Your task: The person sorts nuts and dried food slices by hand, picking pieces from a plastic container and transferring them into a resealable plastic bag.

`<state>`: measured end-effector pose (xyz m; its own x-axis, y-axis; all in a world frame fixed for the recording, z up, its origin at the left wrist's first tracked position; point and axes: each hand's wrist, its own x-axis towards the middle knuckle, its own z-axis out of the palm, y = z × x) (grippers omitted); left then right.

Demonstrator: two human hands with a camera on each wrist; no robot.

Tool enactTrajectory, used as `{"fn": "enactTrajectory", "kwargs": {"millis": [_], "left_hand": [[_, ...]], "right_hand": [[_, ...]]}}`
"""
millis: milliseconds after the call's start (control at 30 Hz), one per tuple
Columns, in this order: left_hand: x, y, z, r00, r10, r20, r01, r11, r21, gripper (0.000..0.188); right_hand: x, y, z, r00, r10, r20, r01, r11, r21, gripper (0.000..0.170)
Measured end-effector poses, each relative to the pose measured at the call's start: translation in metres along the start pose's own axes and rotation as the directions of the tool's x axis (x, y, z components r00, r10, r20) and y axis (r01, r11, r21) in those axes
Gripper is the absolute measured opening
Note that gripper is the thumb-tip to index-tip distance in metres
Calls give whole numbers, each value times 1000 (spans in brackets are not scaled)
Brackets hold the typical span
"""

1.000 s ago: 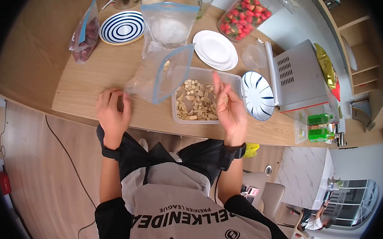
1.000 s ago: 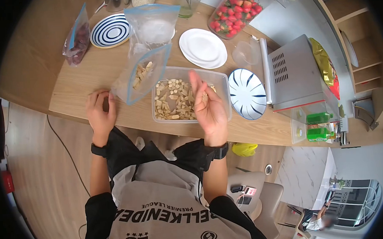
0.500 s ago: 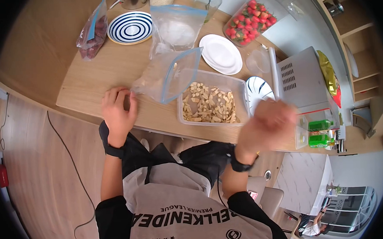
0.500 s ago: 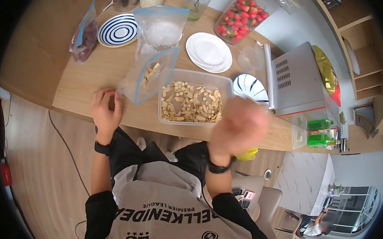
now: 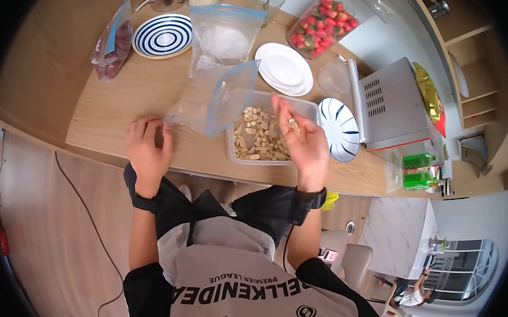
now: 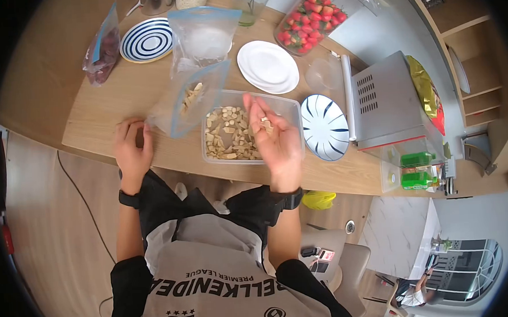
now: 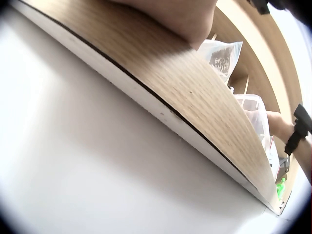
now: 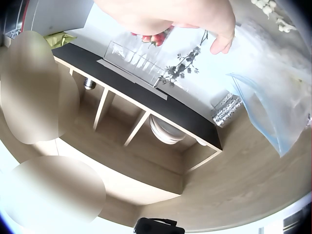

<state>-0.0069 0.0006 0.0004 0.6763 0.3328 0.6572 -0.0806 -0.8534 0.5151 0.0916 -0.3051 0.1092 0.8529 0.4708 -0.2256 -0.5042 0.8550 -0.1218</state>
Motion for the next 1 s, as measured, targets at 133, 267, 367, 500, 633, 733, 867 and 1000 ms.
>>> {"fn": "enactTrajectory", "kwargs": {"millis": [133,267,367,500,633,733,867,1000], "left_hand": [[2,2,-3,1000,17,9,-17,1000,13,9],[1,2,-2,1000,7,15,-8,1000,20,10],[2,1,-1,1000,17,12,-17,1000,13,10],[1,-1,1,1000,29,-12,-28,999,25,11],[2,0,0,999,31,-15,-31,999,23,11],[1,3,-3,1000,1,24,-1,1000,14,10],[2,0,0,999,35,-21,-34,999,21,10],[2,0,0,999,34,-19,-34,999,19,10]], "right_hand": [[4,5,-10,994,43,-103,-11,958,287,49],[1,8,-3,993,79,-91,-43,937,348,49],[3,-4,-26,991,133,20,-135,985,111,46],[2,-3,-31,968,203,144,-218,971,93,38],[1,0,-31,981,149,122,-154,987,38,35],[0,1,-29,985,141,100,-141,990,-10,34],[-4,6,-21,991,134,9,-134,991,5,24],[-3,8,-20,993,112,-32,-111,993,29,19]]}}
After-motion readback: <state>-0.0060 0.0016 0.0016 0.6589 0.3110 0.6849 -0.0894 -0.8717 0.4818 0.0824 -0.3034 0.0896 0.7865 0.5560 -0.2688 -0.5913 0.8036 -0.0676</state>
